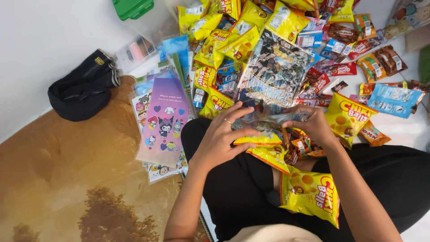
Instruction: Sorting through a pile of snack bags and stickers on the floor.
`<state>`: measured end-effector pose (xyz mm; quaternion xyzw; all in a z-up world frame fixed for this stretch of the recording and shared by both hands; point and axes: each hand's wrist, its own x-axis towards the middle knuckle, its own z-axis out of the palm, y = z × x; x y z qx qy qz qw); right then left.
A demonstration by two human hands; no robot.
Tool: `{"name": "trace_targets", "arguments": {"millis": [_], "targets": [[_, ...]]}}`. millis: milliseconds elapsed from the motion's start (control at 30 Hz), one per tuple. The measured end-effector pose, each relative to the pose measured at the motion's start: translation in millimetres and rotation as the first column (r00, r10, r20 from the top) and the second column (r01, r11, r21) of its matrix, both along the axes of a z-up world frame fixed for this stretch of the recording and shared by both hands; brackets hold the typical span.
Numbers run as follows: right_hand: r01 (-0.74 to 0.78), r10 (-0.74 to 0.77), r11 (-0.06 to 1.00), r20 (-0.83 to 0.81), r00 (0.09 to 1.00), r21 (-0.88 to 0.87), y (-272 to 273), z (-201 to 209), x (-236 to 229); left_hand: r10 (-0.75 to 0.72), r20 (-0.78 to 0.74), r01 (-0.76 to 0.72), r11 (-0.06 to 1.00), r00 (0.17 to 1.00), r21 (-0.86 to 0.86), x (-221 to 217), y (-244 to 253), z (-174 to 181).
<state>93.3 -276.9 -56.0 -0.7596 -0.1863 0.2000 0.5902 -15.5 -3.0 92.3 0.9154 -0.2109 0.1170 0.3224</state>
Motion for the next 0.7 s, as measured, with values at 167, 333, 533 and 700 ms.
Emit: {"name": "trace_targets", "arguments": {"millis": [167, 333, 533, 700], "targets": [[0.005, -0.011, 0.991, 0.043, 0.999, 0.135, 8.1, -0.8, -1.1, 0.245, -0.028, -0.223, 0.921, 0.969, 0.320, 8.5, -4.1, -33.0], [0.010, -0.022, 0.996, 0.137, 0.990, 0.091, 4.0, -9.5, -1.8, 0.438, -0.225, -0.336, 0.863, 0.871, 0.378, 25.0, -23.0, -40.6], [-0.062, 0.154, 0.868, 0.148, 0.977, -0.493, -45.1, -7.7, 16.1, 0.497, -0.386, -0.400, 0.864, 0.777, 0.307, 44.2, -27.6, -37.9], [0.194, -0.035, 0.775, 0.266, 0.963, -0.602, -102.0, -82.9, 44.9, 0.559, -0.372, -0.422, 0.819, 0.741, 0.389, 44.0, -27.5, -41.0]]}}
